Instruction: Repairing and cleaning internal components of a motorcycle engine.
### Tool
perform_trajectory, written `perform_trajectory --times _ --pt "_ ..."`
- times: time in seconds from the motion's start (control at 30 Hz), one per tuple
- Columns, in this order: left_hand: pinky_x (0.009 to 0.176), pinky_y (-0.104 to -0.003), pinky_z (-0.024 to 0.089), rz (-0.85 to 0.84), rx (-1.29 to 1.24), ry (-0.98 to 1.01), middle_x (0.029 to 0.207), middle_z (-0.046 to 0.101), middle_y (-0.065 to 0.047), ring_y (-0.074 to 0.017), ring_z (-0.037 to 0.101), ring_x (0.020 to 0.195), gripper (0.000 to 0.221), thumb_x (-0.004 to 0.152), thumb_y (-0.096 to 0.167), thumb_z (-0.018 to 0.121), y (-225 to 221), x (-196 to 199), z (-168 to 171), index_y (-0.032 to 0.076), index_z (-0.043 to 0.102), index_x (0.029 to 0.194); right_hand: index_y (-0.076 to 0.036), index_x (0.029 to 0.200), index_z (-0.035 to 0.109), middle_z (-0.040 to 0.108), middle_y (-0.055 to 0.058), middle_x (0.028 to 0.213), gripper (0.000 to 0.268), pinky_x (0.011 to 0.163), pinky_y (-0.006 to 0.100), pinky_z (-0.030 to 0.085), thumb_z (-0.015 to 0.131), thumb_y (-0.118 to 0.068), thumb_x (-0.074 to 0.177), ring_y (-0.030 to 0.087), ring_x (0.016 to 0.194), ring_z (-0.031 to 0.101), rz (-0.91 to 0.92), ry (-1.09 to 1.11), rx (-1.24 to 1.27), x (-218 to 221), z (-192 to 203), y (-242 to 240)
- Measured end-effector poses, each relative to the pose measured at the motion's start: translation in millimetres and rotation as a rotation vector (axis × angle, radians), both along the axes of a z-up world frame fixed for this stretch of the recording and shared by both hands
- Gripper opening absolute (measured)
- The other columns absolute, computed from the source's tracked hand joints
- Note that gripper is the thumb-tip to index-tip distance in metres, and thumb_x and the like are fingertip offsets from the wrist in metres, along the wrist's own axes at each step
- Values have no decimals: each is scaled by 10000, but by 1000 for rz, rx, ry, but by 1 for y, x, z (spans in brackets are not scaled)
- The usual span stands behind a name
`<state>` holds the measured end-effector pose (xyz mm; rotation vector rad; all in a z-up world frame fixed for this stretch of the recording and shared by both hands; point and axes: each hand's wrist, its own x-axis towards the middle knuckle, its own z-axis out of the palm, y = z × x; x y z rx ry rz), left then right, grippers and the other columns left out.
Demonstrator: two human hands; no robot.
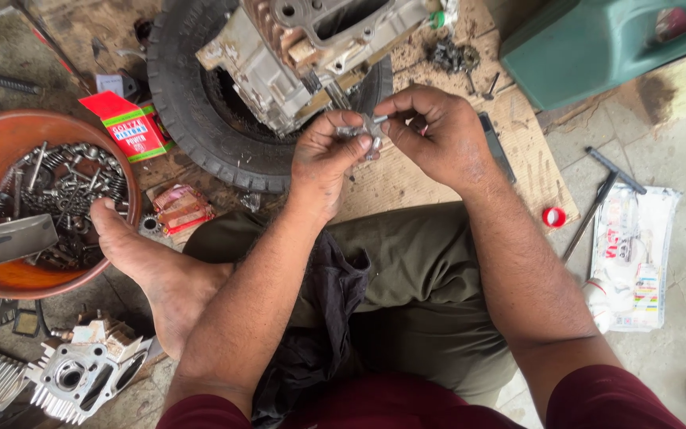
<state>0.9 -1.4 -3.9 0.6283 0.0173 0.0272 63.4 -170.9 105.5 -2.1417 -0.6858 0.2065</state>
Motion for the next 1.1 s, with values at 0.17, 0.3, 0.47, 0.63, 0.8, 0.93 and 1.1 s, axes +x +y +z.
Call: perform_trajectory --times 0.17,0.3,0.47,0.63,0.8,0.93,1.1 --pt "863 -369 611 2 39 0 1044 728 -92 -170 697 931 223 959 -49 706 2 0 8 48 673 1156 -12 1135 715 730 63 1053 154 779 240 598 742 -44 988 87 921 706 -11 33 101 2 2 -1" --pt "837 -399 612 -21 -9 50 1000 728 -97 -212 724 904 247 925 -51 626 5 0 12 57 664 1144 2 1132 680 742 69 1016 132 631 238 530 662 -15 1002 82 795 654 -112 310 384 6 2 -2" --pt "749 -402 600 -57 -104 37 949 729 -99 -229 716 831 271 846 4 584 7 -2 8 34 682 1097 38 1134 703 724 97 999 171 753 271 558 666 85 974 127 851 667 -164 261 621 18 -9 -18" --pt "579 -308 461 -42 -101 43 805 636 -14 -122 561 651 159 922 193 769 13 -7 16 96 646 891 52 1091 708 713 123 972 186 736 327 572 683 106 915 188 845 686 -219 482 979 23 1 -21" --pt "474 -256 336 70 -113 56 668 536 39 -82 432 537 320 925 332 795 50 -5 26 151 590 758 48 1056 697 751 183 1032 156 754 343 593 637 83 917 238 912 730 -245 441 982 31 19 -19" --pt "454 -252 296 305 -103 18 635 481 57 -81 406 531 322 914 332 777 96 0 37 185 563 723 63 1074 695 740 187 1025 136 786 363 608 651 78 946 251 907 730 -235 389 1046 44 22 -26" --pt "467 -263 289 410 -63 52 643 451 47 -92 385 528 402 963 428 737 138 15 14 175 530 729 48 1104 699 736 149 1017 173 780 341 606 724 16 936 216 894 726 -261 271 994 67 54 -9"
